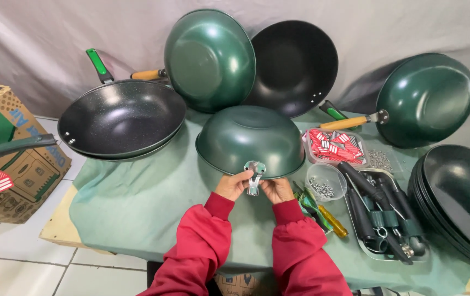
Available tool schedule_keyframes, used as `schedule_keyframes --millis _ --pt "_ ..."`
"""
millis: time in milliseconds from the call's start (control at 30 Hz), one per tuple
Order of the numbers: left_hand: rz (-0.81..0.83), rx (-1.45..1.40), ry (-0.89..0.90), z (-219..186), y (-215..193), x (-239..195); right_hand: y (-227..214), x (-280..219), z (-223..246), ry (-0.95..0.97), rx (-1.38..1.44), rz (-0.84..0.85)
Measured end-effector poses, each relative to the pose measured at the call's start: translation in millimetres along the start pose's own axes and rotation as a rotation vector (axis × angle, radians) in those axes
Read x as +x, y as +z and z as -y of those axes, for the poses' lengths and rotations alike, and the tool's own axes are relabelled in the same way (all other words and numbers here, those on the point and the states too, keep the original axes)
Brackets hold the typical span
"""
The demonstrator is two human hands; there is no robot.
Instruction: Attaching a metal handle bracket to the side of a wok using screws and a manual screwdriver.
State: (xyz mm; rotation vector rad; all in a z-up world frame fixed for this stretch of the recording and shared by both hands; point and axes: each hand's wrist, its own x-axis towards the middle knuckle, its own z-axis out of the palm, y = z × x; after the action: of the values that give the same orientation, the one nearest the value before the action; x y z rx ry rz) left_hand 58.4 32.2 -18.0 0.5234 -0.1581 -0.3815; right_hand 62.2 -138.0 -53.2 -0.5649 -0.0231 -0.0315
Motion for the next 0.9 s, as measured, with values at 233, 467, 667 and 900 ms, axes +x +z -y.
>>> schedule_keyframes --millis 233,467,667,900 --pt "-0.021 0.024 -0.012 26 -48 19 7 -1 -6 -0.014 0.014 0.052" --pt "-0.066 0.084 -0.016 17 -26 5 5 -3 -10 -0.013 -0.02 0.07" --pt "-0.089 0.107 0.028 14 -15 5 9 -4 -8 -0.017 -0.004 0.083" --pt "-0.108 0.144 0.092 9 -1 -1 4 -3 -7 -0.001 0.006 0.047"
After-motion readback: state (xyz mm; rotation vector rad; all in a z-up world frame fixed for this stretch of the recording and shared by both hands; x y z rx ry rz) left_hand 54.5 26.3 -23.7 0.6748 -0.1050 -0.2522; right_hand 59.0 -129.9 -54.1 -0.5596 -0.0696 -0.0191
